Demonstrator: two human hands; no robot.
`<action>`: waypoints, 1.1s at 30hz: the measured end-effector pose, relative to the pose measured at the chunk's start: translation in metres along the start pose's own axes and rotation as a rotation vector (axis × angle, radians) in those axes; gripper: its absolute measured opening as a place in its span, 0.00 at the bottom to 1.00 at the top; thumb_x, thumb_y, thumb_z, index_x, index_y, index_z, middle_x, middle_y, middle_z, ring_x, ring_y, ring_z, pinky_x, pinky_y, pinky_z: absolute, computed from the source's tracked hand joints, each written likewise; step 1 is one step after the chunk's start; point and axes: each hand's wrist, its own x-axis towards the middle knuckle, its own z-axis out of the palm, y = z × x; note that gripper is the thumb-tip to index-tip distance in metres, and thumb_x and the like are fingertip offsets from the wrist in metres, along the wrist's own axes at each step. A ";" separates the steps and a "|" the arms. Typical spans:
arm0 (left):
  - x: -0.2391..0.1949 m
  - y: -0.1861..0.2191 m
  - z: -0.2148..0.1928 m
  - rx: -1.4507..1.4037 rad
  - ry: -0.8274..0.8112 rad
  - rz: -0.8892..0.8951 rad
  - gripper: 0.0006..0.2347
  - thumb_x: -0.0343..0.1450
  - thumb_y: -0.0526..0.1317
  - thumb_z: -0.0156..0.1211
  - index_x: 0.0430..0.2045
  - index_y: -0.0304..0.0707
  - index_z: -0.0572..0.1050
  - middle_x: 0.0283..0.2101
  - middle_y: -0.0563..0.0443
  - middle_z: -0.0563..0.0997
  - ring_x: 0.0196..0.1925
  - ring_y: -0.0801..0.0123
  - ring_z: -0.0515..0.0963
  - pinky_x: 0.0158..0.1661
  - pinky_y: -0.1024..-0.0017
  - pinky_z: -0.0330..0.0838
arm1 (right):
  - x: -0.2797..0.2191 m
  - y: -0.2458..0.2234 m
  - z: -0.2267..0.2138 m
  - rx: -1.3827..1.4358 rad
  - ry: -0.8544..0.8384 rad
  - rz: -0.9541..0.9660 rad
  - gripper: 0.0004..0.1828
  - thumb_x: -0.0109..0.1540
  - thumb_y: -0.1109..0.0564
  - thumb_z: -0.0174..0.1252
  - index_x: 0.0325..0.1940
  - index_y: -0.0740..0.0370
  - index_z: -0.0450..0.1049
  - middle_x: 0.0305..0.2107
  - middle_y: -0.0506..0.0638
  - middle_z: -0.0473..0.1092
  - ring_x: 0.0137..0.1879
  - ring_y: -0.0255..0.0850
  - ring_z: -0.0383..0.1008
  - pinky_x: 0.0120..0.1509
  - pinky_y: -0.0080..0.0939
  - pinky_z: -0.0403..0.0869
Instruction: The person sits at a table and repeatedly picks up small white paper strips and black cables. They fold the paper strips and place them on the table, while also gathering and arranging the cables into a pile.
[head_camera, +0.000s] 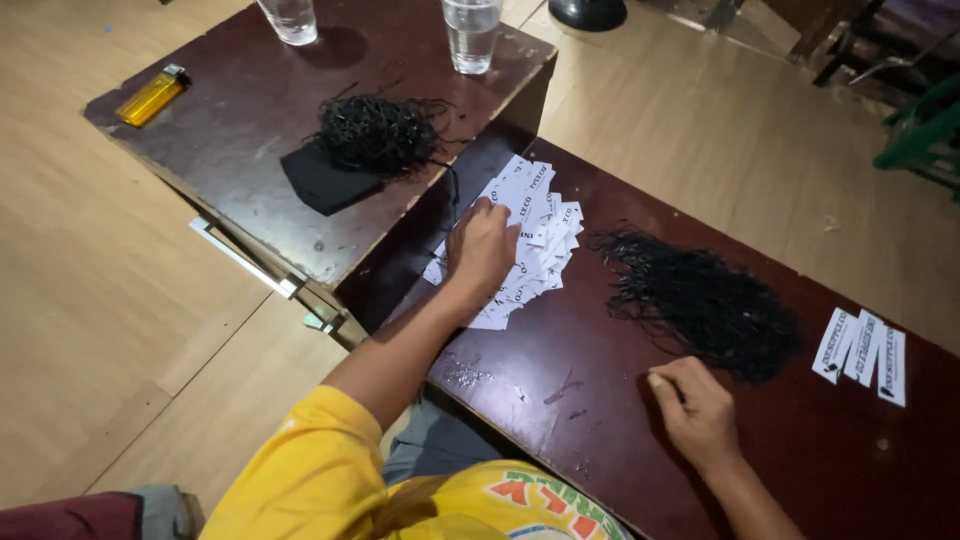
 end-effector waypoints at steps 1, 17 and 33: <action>0.005 0.002 0.003 -0.002 0.006 -0.002 0.08 0.71 0.43 0.61 0.28 0.37 0.75 0.37 0.41 0.75 0.39 0.44 0.77 0.36 0.47 0.72 | 0.003 -0.004 0.003 -0.003 -0.001 -0.007 0.06 0.65 0.60 0.57 0.37 0.61 0.79 0.33 0.48 0.75 0.40 0.38 0.76 0.50 0.35 0.71; 0.021 -0.034 0.052 0.169 0.035 -0.036 0.11 0.63 0.37 0.66 0.32 0.27 0.78 0.35 0.39 0.75 0.30 0.46 0.82 0.28 0.48 0.77 | 0.050 -0.030 0.060 0.138 0.072 -0.011 0.04 0.63 0.61 0.62 0.34 0.57 0.81 0.25 0.51 0.74 0.36 0.49 0.80 0.42 0.47 0.77; 0.015 0.005 -0.010 0.034 -0.234 -0.279 0.19 0.68 0.43 0.64 0.47 0.24 0.74 0.49 0.35 0.76 0.47 0.42 0.82 0.45 0.44 0.77 | 0.047 -0.031 0.055 0.172 0.084 0.028 0.04 0.62 0.60 0.63 0.34 0.55 0.82 0.24 0.51 0.74 0.36 0.48 0.80 0.42 0.46 0.77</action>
